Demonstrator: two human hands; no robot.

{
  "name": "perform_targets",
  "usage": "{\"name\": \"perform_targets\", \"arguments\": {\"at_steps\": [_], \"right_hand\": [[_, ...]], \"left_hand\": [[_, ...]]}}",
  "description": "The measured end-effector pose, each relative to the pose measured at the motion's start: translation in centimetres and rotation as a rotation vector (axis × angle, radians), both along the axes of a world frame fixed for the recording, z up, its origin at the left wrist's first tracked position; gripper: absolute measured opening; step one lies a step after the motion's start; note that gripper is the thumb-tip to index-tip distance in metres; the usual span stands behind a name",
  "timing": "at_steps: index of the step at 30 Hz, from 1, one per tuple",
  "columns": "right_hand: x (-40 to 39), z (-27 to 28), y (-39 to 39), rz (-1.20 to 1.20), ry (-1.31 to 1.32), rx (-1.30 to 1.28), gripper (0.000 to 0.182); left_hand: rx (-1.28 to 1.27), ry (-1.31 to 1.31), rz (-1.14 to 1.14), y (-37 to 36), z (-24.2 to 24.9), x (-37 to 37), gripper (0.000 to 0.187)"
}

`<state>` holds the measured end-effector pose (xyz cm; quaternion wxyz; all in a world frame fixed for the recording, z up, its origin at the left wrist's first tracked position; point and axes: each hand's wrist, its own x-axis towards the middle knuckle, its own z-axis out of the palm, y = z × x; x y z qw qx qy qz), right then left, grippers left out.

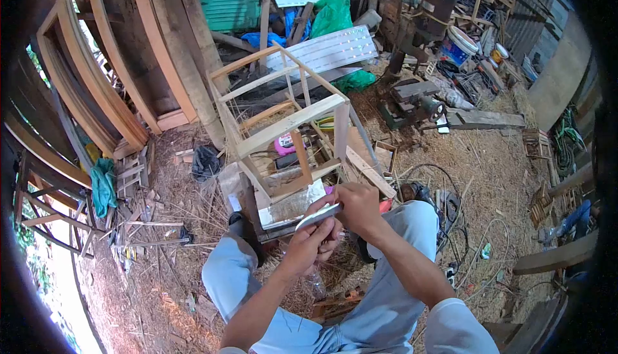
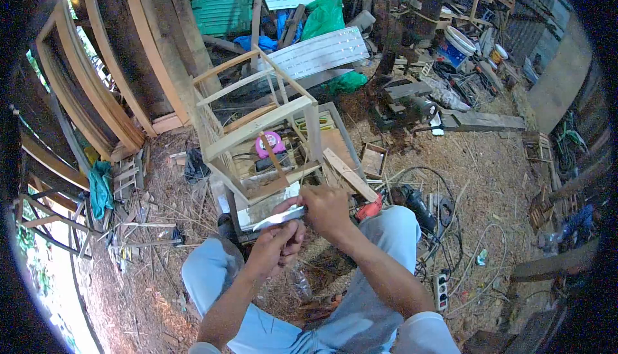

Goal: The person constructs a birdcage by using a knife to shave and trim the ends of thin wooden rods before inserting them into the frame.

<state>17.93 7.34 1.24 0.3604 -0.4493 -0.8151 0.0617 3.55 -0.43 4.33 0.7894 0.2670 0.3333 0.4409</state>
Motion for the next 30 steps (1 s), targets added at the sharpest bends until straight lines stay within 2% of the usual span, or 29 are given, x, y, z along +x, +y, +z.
{"name": "perform_targets", "arguments": {"at_steps": [2, 4, 6, 10, 12, 13, 14, 16, 18, 20, 21, 23, 24, 26, 28, 30], "right_hand": [[-0.3, -0.1, -0.3, 0.152, -0.017, 0.119, 0.004], [-0.2, -0.6, -0.5, 0.106, -0.073, 0.070, 0.005], [-0.1, -0.7, -0.5, -0.004, -0.068, 0.054, 0.006], [0.5, -0.1, -0.1, -0.065, -0.111, 0.008, 0.008], [1.4, 0.5, 0.8, -0.143, 0.069, -0.083, 0.009], [1.9, 0.8, 2.7, -0.485, -0.136, -0.218, 0.005], [2.8, 0.8, 3.3, -0.492, -0.138, -0.216, 0.005], [4.7, 0.9, 4.1, -0.541, -0.024, -0.049, 0.002], [4.0, -0.4, 2.2, -0.241, 0.118, -0.148, 0.005], [2.5, -0.6, 1.2, -0.259, 0.206, -0.166, 0.008], [2.2, -1.0, 1.5, -0.257, 0.215, -0.171, 0.008], [2.0, -1.6, 2.9, -0.420, 0.143, -0.368, 0.014], [1.8, -1.1, 3.0, -0.412, 0.145, -0.365, 0.014], [1.5, 0.2, 3.0, -0.434, 0.330, -0.430, 0.018], [1.5, 1.0, 1.6, -0.379, 0.300, -0.359, 0.015], [0.9, 0.7, 0.1, -0.028, 0.378, -0.034, 0.015]], "left_hand": [[0.044, 0.086, -0.050, 0.1, 0.3, -0.3, 0.058], [0.004, -0.020, -0.110, -0.1, -0.1, -0.4, 0.064], [0.002, -0.029, -0.122, -0.3, -0.1, -0.2, 0.066], [0.017, -0.037, -0.111, -0.5, -0.6, 0.1, 0.066], [0.003, 0.023, -0.154, -0.7, -0.9, 0.0, 0.063], [0.034, 0.179, -0.236, -1.4, -0.2, 0.7, 0.059], [0.036, 0.176, -0.243, -1.9, -0.1, 1.0, 0.059], [0.007, 0.020, -0.415, -2.4, -0.3, 1.7, 0.057], [0.058, -0.022, -0.326, -2.2, -0.5, 2.0, 0.053], [0.035, -0.010, -0.169, -1.4, -1.0, 1.2, 0.044], [0.074, -0.018, -0.131, -1.1, -1.2, 1.0, 0.044], [0.084, -0.019, -0.097, -0.9, -0.6, 0.5, 0.045], [0.098, -0.029, -0.063, -0.6, -0.1, 0.2, 0.045], [0.071, -0.057, -0.042, -0.2, 0.4, -0.4, 0.048], [0.057, -0.092, -0.010, 0.3, 0.5, -0.7, 0.052], [0.047, -0.134, -0.018, 0.5, 0.1, -0.9, 0.055]]}}
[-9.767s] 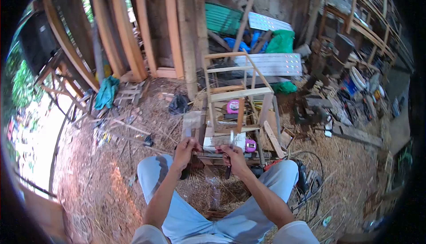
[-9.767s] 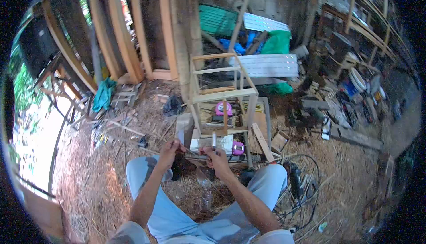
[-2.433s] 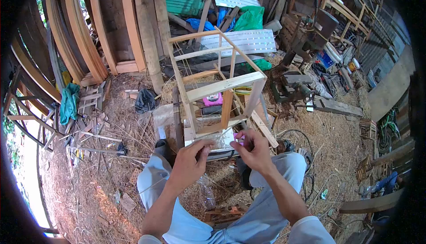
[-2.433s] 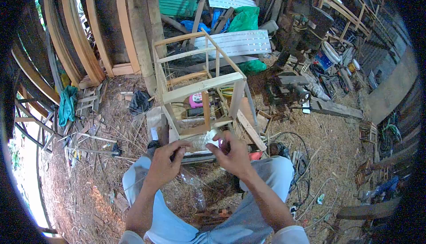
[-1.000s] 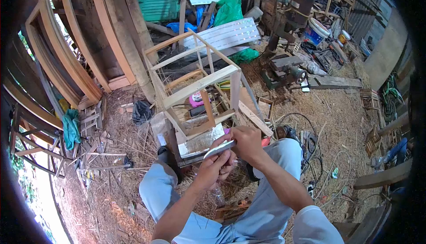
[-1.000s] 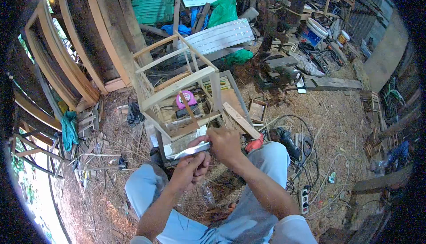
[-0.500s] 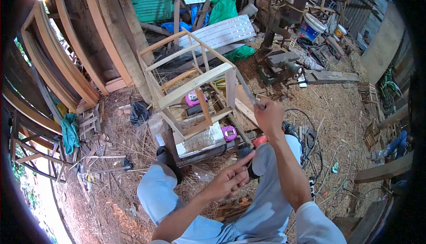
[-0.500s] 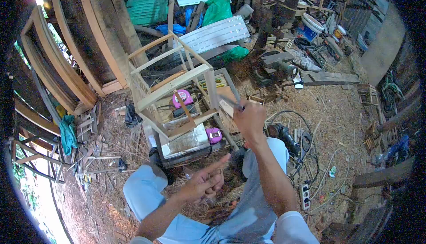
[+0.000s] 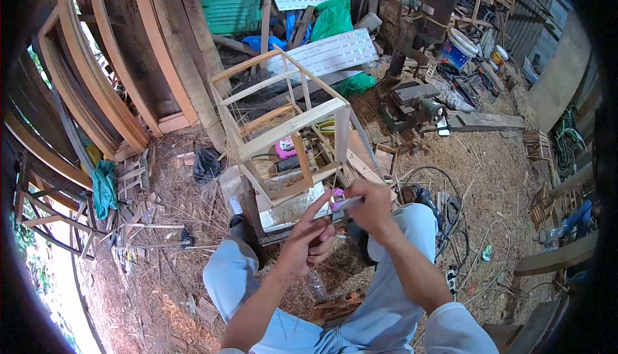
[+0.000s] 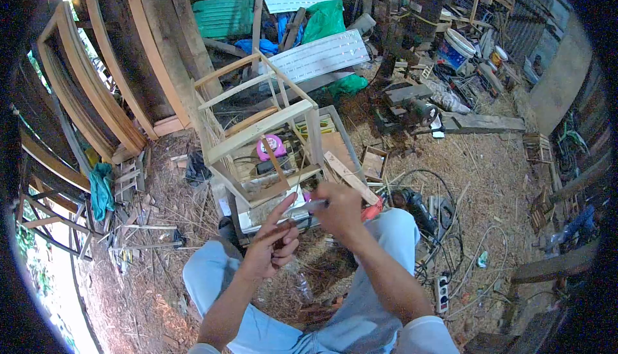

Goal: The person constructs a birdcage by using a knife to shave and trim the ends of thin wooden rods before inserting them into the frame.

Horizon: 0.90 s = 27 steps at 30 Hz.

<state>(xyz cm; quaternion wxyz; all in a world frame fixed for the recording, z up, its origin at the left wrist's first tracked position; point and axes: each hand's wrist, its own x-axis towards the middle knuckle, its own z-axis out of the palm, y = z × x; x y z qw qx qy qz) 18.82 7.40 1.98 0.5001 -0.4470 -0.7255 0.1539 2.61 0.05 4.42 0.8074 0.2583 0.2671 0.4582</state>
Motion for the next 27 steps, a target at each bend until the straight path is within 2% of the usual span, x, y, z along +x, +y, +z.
{"name": "perform_targets", "arguments": {"at_steps": [1, 5, 9, 14, 16, 18, 20, 22, 24, 26, 27], "right_hand": [[-0.2, -0.5, -0.3, 0.018, -0.168, 0.017, 0.013], [-1.4, -1.3, -0.6, 0.081, -0.353, 0.092, 0.014], [-1.3, -1.6, 0.1, 0.012, -0.377, 0.039, 0.015], [-0.4, -1.1, 0.6, -0.068, -0.382, 0.097, 0.014], [-0.1, -0.6, 0.9, -0.080, -0.359, 0.059, 0.013], [0.1, -0.4, 1.2, -0.092, -0.338, 0.022, 0.012], [0.6, -0.5, 1.8, -0.212, -0.291, -0.059, 0.008], [1.7, 0.3, 3.0, -0.310, -0.299, -0.044, 0.005], [2.7, 0.6, 3.5, -0.368, -0.327, -0.090, 0.006], [2.1, 0.5, 2.4, -0.311, -0.305, -0.136, 0.008], [1.6, 0.2, 1.8, -0.203, -0.290, -0.101, 0.008]], "left_hand": [[-0.017, 0.014, -0.016, -0.1, 0.0, 0.0, 0.055], [-0.067, 0.048, -0.079, -0.7, 0.2, 0.6, 0.058], [-0.071, 0.085, -0.105, -0.9, 0.2, 0.9, 0.062], [-0.071, 0.069, -0.132, -0.9, -0.1, 0.9, 0.059], [-0.099, 0.099, -0.099, -1.0, 0.1, 0.9, 0.032], [-0.072, 0.089, -0.097, -1.1, 0.3, 0.8, 0.037], [-0.045, 0.075, -0.097, -1.4, 0.5, 1.0, 0.044], [-0.006, 0.075, -0.219, -2.0, 0.5, 1.1, 0.055], [-0.028, 0.070, -0.234, -2.0, 0.0, 1.3, 0.055], [0.117, 0.159, -0.160, -1.5, 0.0, 1.1, 0.048], [0.113, 0.162, -0.154, -1.2, 0.2, 1.1, 0.048]]}}
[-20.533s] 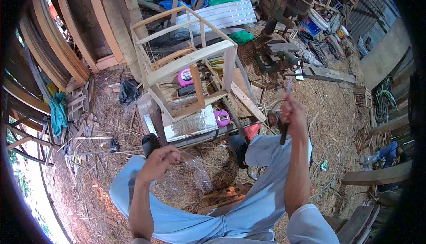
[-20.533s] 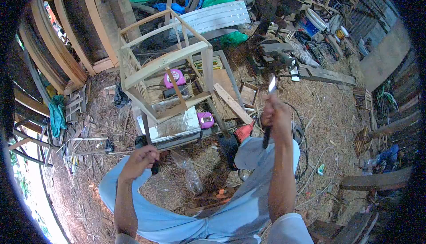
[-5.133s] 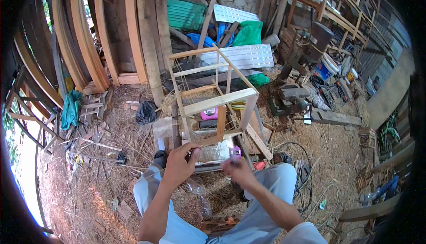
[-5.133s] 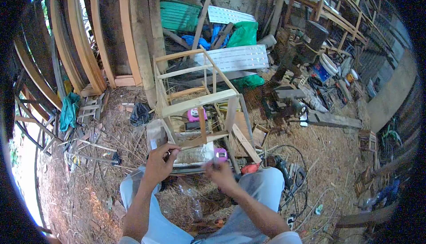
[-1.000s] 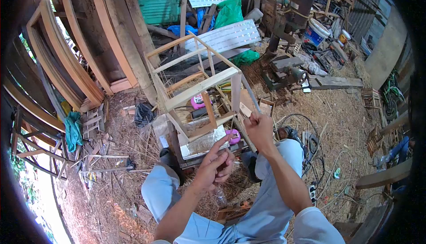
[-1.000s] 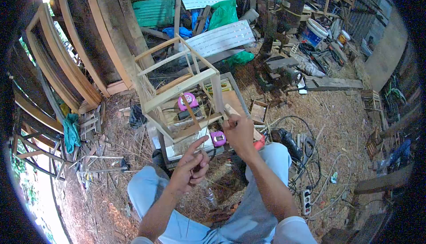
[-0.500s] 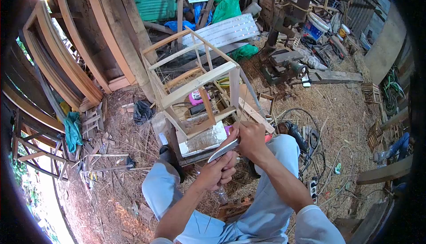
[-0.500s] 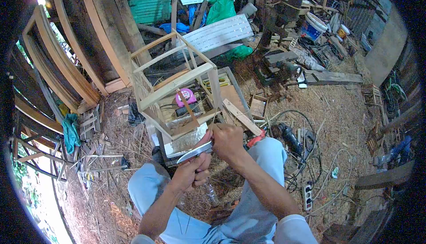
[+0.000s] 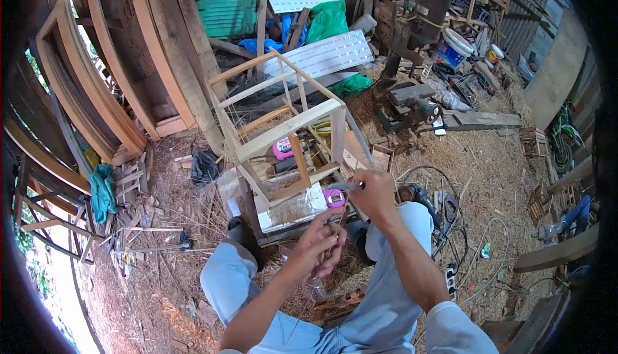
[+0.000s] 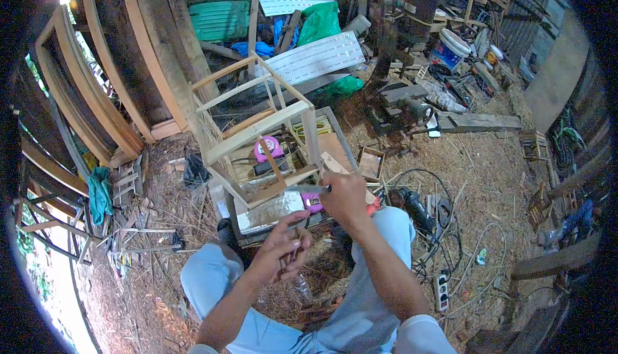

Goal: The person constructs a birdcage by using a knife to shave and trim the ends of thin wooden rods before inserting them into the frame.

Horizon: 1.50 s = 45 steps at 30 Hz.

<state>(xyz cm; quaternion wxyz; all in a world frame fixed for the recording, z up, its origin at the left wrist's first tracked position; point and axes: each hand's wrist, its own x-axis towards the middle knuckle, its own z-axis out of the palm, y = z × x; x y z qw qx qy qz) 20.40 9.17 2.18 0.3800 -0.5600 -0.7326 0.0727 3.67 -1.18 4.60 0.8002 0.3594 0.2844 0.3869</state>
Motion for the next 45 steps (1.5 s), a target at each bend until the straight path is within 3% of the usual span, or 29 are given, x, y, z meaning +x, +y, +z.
{"name": "perform_targets", "arguments": {"at_steps": [2, 6, 9, 10, 12, 22, 27, 31, 40, 45], "right_hand": [[-1.1, -0.1, -1.1, 0.161, -0.022, -0.038, 0.009], [-2.4, -0.3, -1.5, 0.241, -0.085, -0.022, 0.005], [-2.7, -1.7, -1.7, 0.359, -0.135, 0.074, 0.003], [-2.8, -1.7, -2.0, 0.352, -0.164, 0.132, 0.019], [-2.7, -1.9, -1.9, 0.320, -0.141, 0.120, 0.019], [-1.0, -0.4, -0.3, 0.142, -0.057, 0.080, 0.015], [-0.6, -0.6, 0.6, -0.004, -0.073, 0.099, 0.017], [-1.6, -1.4, -0.4, 0.119, -0.088, -0.044, 0.014], [-3.3, -1.3, -0.5, 0.251, -0.164, 0.081, 0.012], [-3.2, -1.1, -0.4, 0.288, -0.118, 0.122, 0.010]], "left_hand": [[-0.090, -0.053, 0.096, 0.3, 0.3, -0.3, 0.040], [-0.116, -0.096, 0.209, 0.7, -1.1, -0.3, 0.035], [-0.097, -0.061, 0.171, 1.0, -0.7, -0.4, 0.050], [-0.101, -0.058, 0.168, 0.9, -0.6, -0.4, 0.050], [-0.120, -0.046, 0.145, 0.6, -0.4, -0.2, 0.056], [-0.199, -0.043, 0.160, 0.1, 0.0, -0.2, 0.053], [-0.089, -0.034, 0.135, 0.0, -0.3, -0.3, 0.051], [-0.127, -0.097, 0.131, 0.4, -0.9, -1.1, 0.054], [-0.044, 0.150, 0.176, 0.6, -0.4, 0.1, 0.054], [-0.101, 0.027, 0.088, 0.7, -1.8, -0.6, 0.054]]}}
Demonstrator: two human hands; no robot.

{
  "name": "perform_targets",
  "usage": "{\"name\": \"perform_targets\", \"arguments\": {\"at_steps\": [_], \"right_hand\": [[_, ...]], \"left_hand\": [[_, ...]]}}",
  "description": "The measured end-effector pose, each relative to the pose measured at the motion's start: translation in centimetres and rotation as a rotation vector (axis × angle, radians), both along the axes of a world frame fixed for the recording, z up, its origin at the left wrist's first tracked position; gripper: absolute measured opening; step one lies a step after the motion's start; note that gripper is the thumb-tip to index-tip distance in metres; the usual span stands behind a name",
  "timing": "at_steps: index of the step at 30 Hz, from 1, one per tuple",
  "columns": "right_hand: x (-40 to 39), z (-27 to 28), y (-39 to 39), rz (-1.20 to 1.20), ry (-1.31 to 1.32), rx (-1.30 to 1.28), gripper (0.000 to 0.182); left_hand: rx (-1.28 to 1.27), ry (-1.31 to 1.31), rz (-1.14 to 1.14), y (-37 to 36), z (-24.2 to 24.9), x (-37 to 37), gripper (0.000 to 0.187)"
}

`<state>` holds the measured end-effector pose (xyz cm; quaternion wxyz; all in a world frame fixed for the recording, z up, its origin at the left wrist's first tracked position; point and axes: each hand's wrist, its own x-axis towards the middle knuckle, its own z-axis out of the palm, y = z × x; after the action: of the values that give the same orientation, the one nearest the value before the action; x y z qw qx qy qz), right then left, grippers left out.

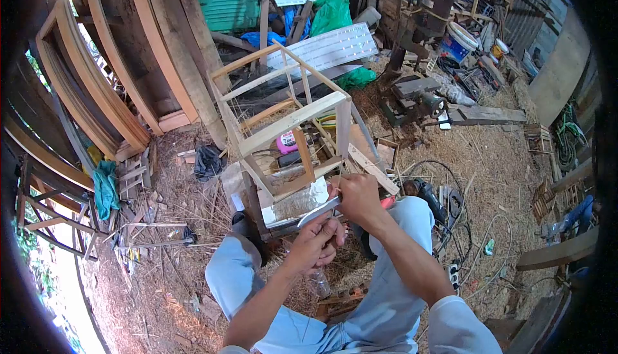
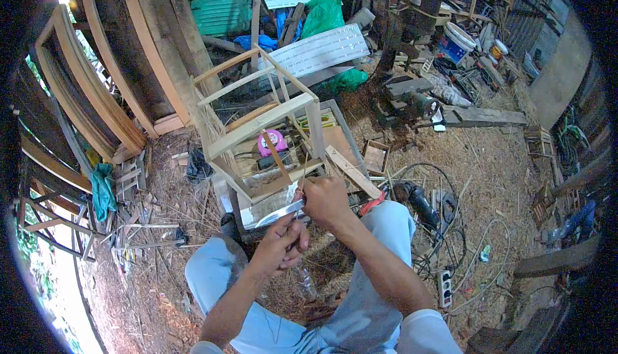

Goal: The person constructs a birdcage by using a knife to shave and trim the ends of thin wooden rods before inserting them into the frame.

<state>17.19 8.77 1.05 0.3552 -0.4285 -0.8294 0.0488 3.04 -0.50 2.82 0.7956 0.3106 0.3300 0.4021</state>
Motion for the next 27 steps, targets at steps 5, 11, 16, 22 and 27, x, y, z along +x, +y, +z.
{"name": "perform_targets", "arguments": {"at_steps": [5, 11, 16, 22, 27], "right_hand": [[1.4, 0.7, 0.4, -0.080, 0.036, 0.002, 0.013], [2.7, 0.6, 1.5, -0.168, -0.037, -0.052, 0.015], [2.9, -0.9, 2.1, -0.413, -0.137, -0.023, 0.013], [8.6, -2.0, 5.6, -0.641, 0.136, -0.371, 0.017], [4.1, 1.6, 1.2, -0.039, 1.307, -1.048, 0.014]], "left_hand": [[0.063, 0.041, -0.037, -0.6, -0.2, 0.7, 0.052], [0.073, 0.054, -0.073, -0.3, 0.5, 0.4, 0.053], [-0.003, 0.033, -0.048, -0.3, 1.3, 0.1, 0.051], [0.008, 0.077, -0.238, -2.1, 1.6, 0.0, 0.052], [-0.024, 0.049, -0.037, -0.9, 1.5, -1.1, 0.049]]}}
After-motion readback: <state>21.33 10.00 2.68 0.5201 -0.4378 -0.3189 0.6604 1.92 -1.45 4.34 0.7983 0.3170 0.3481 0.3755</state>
